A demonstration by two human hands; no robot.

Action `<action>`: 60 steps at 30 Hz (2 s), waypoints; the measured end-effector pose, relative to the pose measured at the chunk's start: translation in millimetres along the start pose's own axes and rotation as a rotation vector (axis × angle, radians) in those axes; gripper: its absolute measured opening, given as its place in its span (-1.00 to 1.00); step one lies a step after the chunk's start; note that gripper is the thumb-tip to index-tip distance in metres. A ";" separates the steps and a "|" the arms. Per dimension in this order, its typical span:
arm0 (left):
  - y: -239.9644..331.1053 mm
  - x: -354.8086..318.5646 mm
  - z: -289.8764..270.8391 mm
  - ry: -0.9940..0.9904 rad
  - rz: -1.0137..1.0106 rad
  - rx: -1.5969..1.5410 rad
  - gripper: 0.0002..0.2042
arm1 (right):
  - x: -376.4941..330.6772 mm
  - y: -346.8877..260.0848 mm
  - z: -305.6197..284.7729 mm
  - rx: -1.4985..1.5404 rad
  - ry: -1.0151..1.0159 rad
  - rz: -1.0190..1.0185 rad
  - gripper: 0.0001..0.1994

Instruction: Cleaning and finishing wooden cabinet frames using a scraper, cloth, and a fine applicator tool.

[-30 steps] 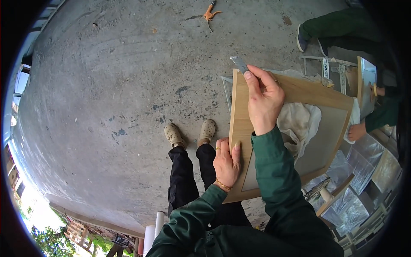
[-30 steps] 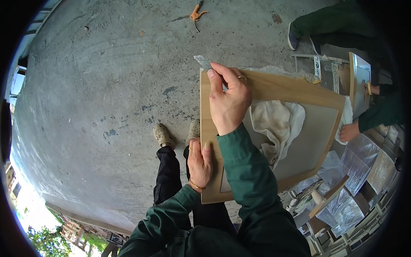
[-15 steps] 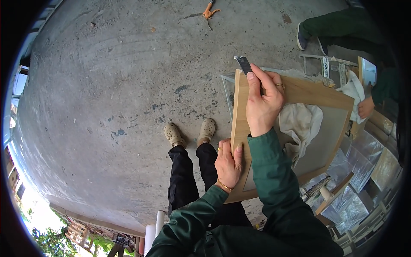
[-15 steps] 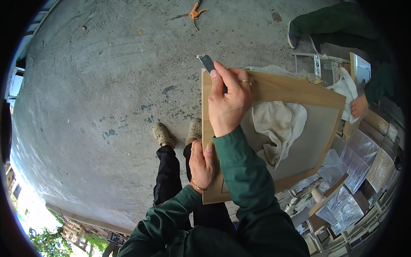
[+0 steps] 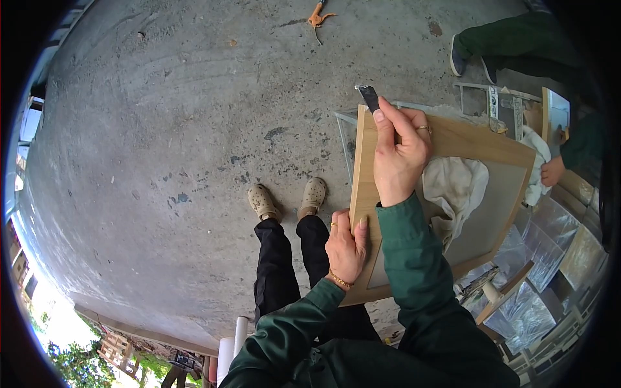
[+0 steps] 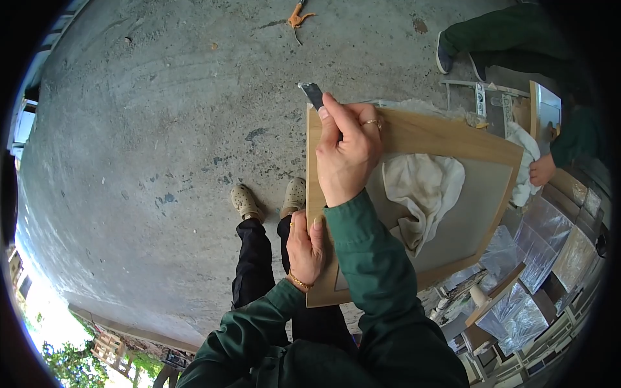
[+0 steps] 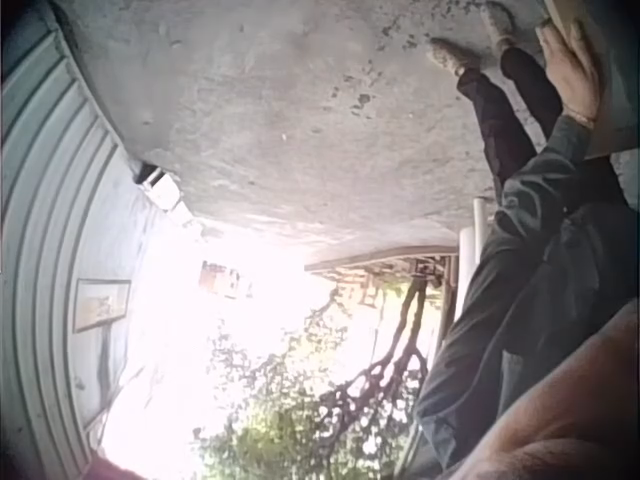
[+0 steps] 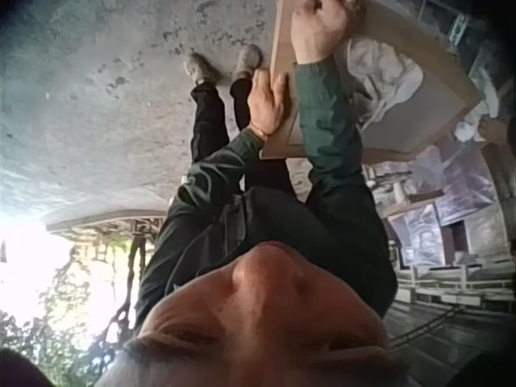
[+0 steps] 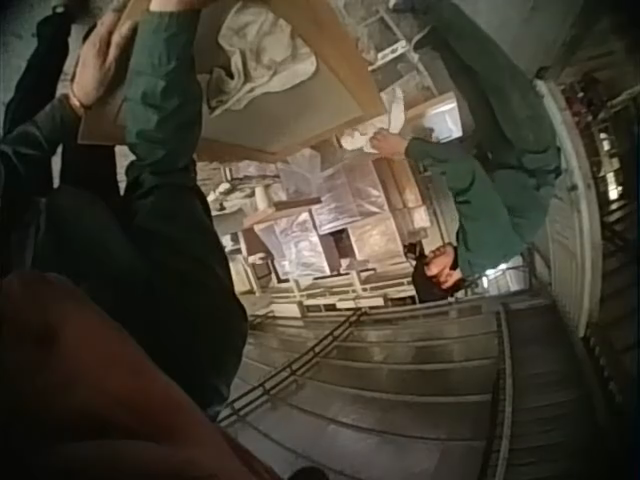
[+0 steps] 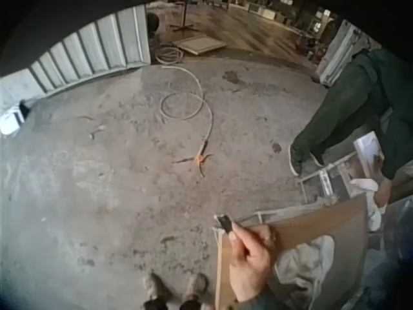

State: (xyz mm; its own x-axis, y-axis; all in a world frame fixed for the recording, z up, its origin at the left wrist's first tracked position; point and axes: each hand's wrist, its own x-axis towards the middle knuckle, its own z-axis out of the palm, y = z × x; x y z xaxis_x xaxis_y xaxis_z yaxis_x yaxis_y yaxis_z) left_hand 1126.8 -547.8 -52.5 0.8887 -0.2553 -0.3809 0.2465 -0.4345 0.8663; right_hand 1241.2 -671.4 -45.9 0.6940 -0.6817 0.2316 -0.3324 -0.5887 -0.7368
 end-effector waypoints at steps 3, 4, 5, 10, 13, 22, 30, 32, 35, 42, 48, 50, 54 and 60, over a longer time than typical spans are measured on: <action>-0.5 0.0 0.3 0.003 0.002 0.009 -0.76 | -1.6 2.3 -0.6 0.003 -0.021 -0.033 -0.83; -0.5 -0.1 0.4 0.007 0.006 0.018 -0.76 | -2.4 3.9 -0.8 -0.014 -0.030 -0.086 -0.82; -0.2 -0.3 0.5 0.007 0.006 0.018 -0.76 | -3.2 4.8 -1.4 -0.014 -0.030 -0.085 -0.82; -0.3 0.0 -0.4 -0.006 0.014 0.006 -0.74 | 0.0 1.9 -1.3 0.009 0.004 -0.038 -0.82; -1.0 -0.9 0.2 0.000 0.002 0.019 -0.74 | -0.1 4.8 0.7 -0.018 0.017 -0.063 -0.84; -3.8 -1.3 0.8 -0.016 0.006 0.016 -0.76 | -2.0 5.5 0.6 -0.018 0.006 -0.051 -0.83; -2.9 -1.0 0.6 -0.005 0.015 0.015 -0.77 | -2.6 4.3 -1.5 -0.030 -0.002 -0.070 -0.81; -2.7 -1.2 0.7 -0.011 0.009 0.017 -0.77 | -0.8 4.9 -2.3 -0.014 0.000 -0.050 -0.81; -3.0 -1.7 1.0 -0.009 0.010 0.024 -0.76 | -3.0 3.0 -2.1 -0.029 -0.017 -0.109 -0.82; -2.6 11.7 -10.0 -0.116 -0.029 -0.193 -0.70 | 14.4 0.4 -30.4 0.520 -0.085 0.266 -0.84; 38.2 100.2 -9.3 -0.043 0.052 -0.462 -0.47 | 32.3 -5.1 -54.9 0.621 -0.118 0.437 -0.86; 45.8 132.2 -8.7 -0.066 0.070 -0.357 -0.44 | 33.0 3.4 -53.2 0.607 -0.141 0.397 -0.86; 55.3 158.7 -7.3 -0.033 0.149 -0.246 -0.74 | 38.7 -0.3 -58.5 0.542 -0.179 0.357 -0.85; 66.1 172.1 -0.9 0.041 0.009 -0.258 -0.69 | 36.6 9.2 -62.6 0.586 -0.184 0.380 -0.87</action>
State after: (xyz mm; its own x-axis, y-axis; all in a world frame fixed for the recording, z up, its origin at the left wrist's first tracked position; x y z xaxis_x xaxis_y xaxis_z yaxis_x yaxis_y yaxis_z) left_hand 1296.3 -619.7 -60.5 0.9049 -0.2204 -0.3641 0.3246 -0.1961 0.9253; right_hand 1223.6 -728.9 -4.3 0.7123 -0.6781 -0.1810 -0.2109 0.0391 -0.9767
